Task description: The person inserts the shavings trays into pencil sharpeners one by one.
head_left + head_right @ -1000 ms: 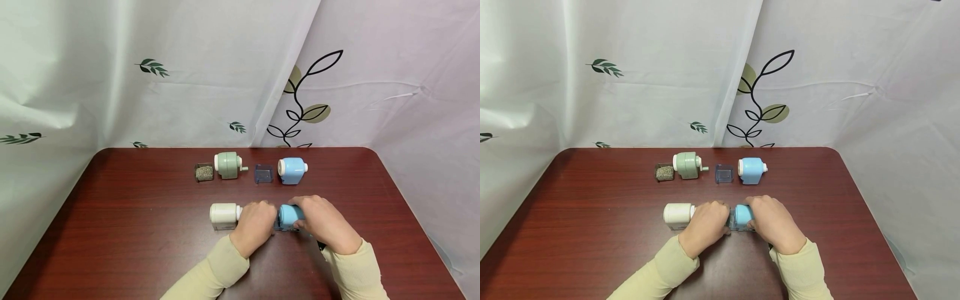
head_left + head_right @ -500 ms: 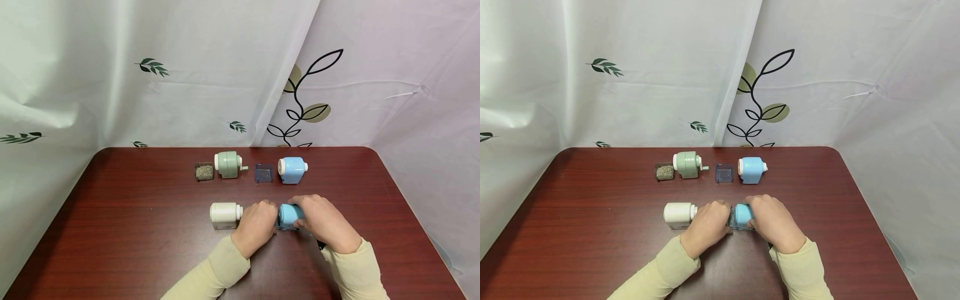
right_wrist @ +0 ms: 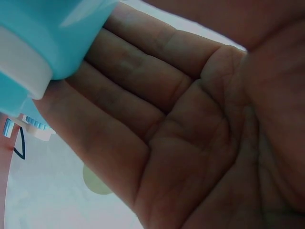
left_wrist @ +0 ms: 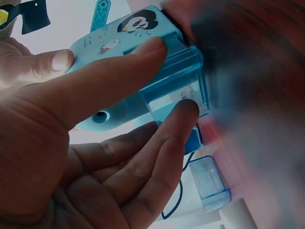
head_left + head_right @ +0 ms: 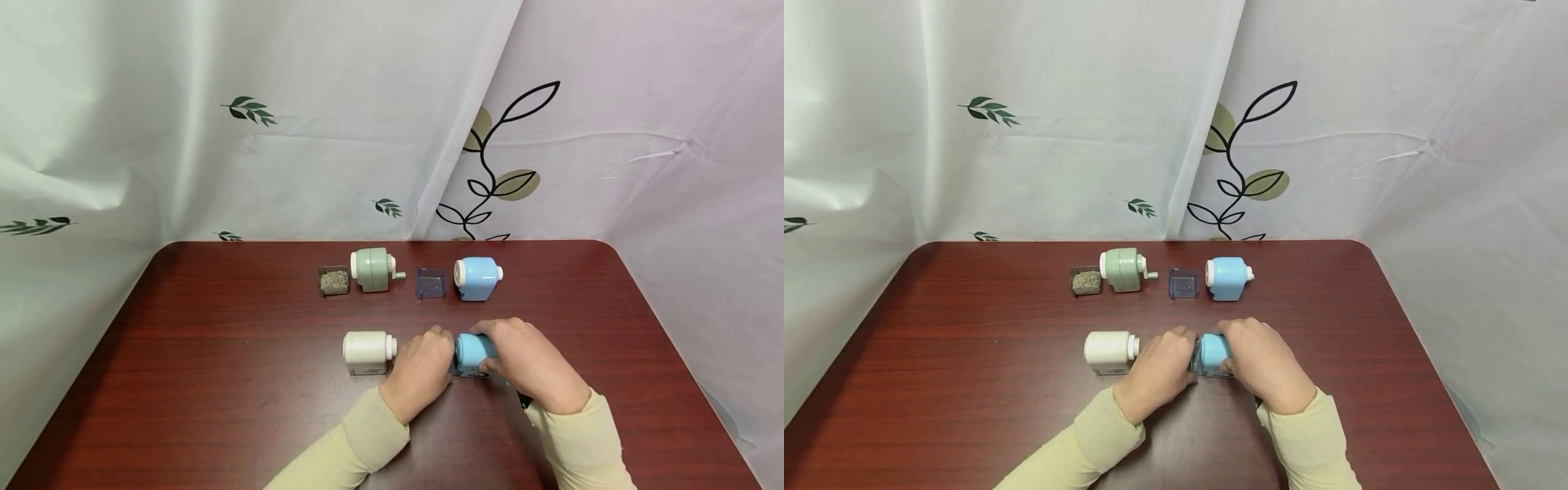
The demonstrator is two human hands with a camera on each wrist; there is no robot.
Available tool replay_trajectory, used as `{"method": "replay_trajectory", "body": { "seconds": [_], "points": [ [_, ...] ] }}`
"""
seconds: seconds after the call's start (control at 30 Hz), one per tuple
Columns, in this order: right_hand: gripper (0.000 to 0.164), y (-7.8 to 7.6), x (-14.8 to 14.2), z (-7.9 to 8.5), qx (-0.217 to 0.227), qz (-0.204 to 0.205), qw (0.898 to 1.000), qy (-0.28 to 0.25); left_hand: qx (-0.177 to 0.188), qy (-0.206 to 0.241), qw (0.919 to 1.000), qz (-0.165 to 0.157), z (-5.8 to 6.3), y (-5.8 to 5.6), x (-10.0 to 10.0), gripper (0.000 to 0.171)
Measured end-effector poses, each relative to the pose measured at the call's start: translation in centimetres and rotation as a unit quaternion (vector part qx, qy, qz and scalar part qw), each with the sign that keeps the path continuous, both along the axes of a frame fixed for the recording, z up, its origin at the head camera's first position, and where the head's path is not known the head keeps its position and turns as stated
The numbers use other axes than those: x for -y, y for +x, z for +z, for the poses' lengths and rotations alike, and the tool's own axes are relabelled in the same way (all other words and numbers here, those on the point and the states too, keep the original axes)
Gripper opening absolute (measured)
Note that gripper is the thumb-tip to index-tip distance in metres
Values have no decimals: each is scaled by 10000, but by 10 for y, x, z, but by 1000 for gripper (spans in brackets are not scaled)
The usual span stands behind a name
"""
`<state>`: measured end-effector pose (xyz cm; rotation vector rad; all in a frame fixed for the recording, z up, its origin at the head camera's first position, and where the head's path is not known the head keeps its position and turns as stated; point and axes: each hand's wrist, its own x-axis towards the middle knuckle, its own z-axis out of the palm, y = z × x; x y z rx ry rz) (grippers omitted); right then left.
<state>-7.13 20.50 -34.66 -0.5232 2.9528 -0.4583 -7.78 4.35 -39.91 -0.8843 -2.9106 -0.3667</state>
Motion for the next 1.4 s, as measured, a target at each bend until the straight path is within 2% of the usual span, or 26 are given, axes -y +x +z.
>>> {"method": "replay_trajectory", "body": {
  "seconds": [0.23,0.53,0.93,1.23,1.4],
  "points": [
    [38,0,-1,0,-56,6,10000,-13,-23,31,10000,24,-3,0,-1,29],
    [37,0,-1,-2,-217,141,9996,-94,-238,90,9997,41,-5,0,-1,16],
    [38,0,-2,-2,-215,188,9994,-193,49,149,9999,-11,-6,-4,-1,28],
    [39,0,-2,-1,-167,180,9995,-180,-79,160,9998,-100,-8,-6,-1,25],
    [38,0,-3,-2,-223,192,9993,-215,-3,246,9997,-98,-9,-6,-2,26]
  ]
}}
